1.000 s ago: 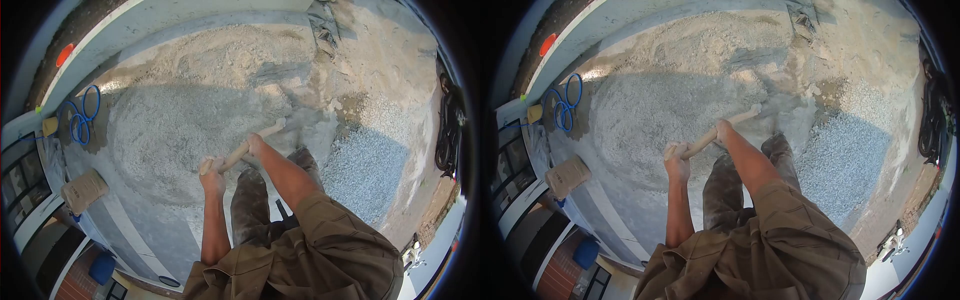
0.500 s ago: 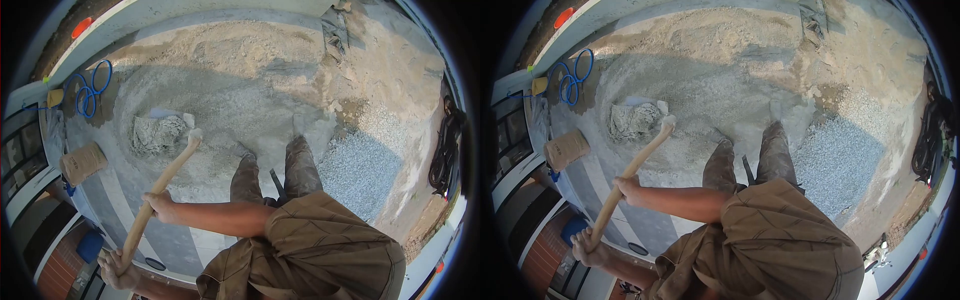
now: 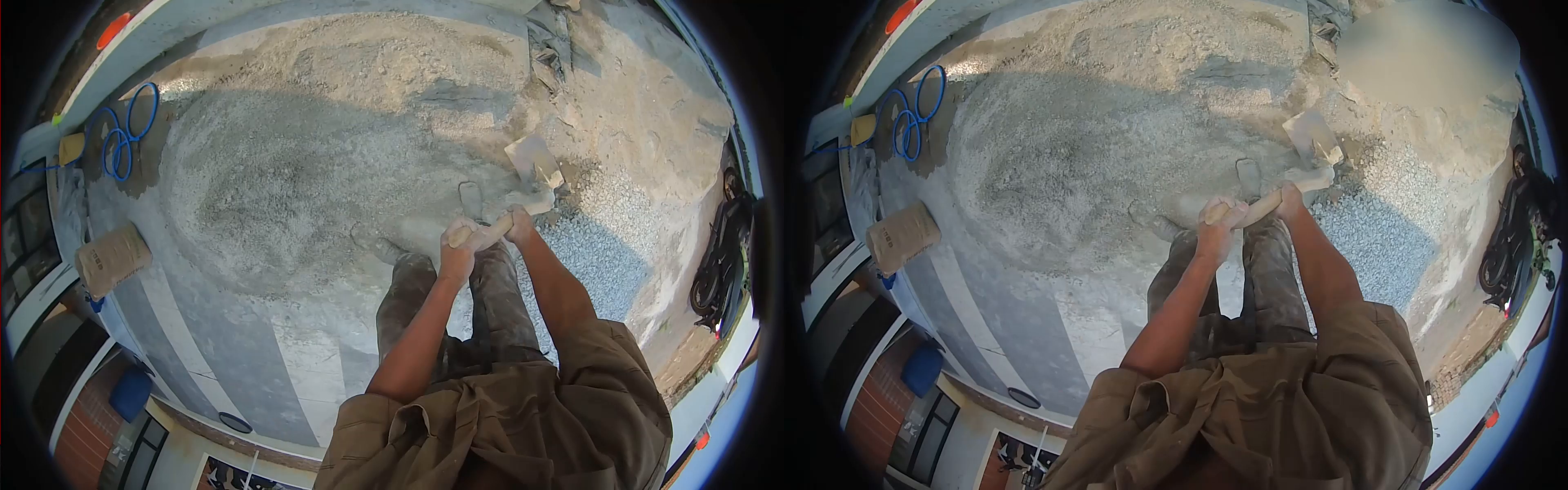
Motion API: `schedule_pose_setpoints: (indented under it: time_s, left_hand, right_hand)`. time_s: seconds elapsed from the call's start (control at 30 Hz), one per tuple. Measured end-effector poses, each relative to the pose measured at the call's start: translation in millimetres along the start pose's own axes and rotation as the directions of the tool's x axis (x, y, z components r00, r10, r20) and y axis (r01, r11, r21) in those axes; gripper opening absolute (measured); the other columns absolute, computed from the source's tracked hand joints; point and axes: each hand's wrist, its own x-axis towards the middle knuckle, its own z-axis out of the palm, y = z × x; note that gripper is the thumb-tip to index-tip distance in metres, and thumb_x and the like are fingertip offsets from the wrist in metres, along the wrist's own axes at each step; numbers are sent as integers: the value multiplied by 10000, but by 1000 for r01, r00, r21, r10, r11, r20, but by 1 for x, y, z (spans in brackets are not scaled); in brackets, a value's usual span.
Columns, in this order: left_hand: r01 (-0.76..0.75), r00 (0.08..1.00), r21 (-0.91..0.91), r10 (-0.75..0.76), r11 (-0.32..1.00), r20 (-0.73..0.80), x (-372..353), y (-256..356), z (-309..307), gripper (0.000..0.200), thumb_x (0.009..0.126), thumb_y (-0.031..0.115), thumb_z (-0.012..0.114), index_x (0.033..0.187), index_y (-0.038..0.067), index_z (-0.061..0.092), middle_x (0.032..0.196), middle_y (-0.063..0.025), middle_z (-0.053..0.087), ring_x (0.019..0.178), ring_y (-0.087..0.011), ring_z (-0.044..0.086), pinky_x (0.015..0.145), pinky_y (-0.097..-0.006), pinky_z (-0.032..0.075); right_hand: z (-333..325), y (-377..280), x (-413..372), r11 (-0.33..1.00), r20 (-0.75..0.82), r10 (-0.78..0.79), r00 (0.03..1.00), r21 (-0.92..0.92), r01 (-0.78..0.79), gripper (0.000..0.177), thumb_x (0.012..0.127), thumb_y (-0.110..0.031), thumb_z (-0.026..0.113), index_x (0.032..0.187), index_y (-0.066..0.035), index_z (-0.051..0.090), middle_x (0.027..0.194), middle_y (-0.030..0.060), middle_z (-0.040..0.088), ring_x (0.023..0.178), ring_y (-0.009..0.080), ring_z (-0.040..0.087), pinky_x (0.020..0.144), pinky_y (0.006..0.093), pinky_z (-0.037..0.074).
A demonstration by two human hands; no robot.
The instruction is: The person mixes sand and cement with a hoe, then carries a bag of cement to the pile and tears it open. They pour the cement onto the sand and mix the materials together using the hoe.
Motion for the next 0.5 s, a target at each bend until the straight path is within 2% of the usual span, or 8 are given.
schedule_pose_setpoints:
  time_s: [0.03,0.13,0.23,0.27,0.3,0.37,0.43,0.5]
  left_hand:
    - [166,986,-166,-162,972,33,7,-9,5,139,760,79,650,691,52,533,709,19,514,700,-101,510,662,-252,423]
    - [160,986,-112,-164,981,-20,7,-29,-33,148,744,93,669,695,63,533,684,21,508,689,-84,492,640,-245,413]
    - [216,973,18,-214,976,-90,-14,-7,-126,141,740,57,650,683,73,521,679,16,508,657,-90,484,624,-253,411]
    - [221,968,45,-213,974,-134,-18,14,-162,142,736,38,640,679,74,515,680,11,514,652,-94,490,623,-252,409]
    - [238,941,-112,-257,965,-221,-24,34,-196,139,726,-3,615,672,71,510,682,-8,529,656,-102,510,619,-250,407]
    - [129,918,-92,-154,987,-366,-39,68,-259,142,714,-15,606,663,72,506,698,-25,547,677,-112,525,617,-242,389]
    - [182,882,41,-144,982,-449,-61,122,-298,139,693,-12,622,680,71,511,705,-20,528,689,-111,503,627,-237,367]
    - [135,884,241,-7,961,-467,-88,198,-309,142,686,-13,629,706,72,518,699,-8,499,685,-110,480,629,-230,345]
  right_hand:
    - [-4,-5,8,999,-28,35,999,11,-35,83,806,-123,457,833,-48,432,706,100,482,602,243,514,547,387,474]
    - [14,52,23,976,-38,208,977,-63,-210,90,814,-130,446,810,-40,441,659,82,483,570,230,515,528,364,476]
    - [37,162,68,949,14,306,952,67,-307,152,844,-209,438,872,-62,462,759,97,527,630,248,548,654,436,508]
    - [75,197,41,933,-7,332,943,150,-327,197,871,-263,441,920,-73,450,818,102,525,690,263,557,682,473,507]
    - [124,219,-6,918,-77,395,915,31,-394,239,895,-320,442,980,-97,459,864,99,519,748,265,557,709,503,499]
    - [190,286,-39,903,-47,429,902,-3,-430,237,906,-311,437,1043,-124,487,879,76,539,777,266,570,736,489,501]
    - [256,321,-105,848,16,523,852,-114,-518,181,895,-256,451,1010,-120,484,848,68,556,738,270,584,709,461,508]
    - [294,351,-163,788,162,616,771,-149,-598,142,885,-219,454,972,-108,469,816,77,545,700,263,575,668,446,511]
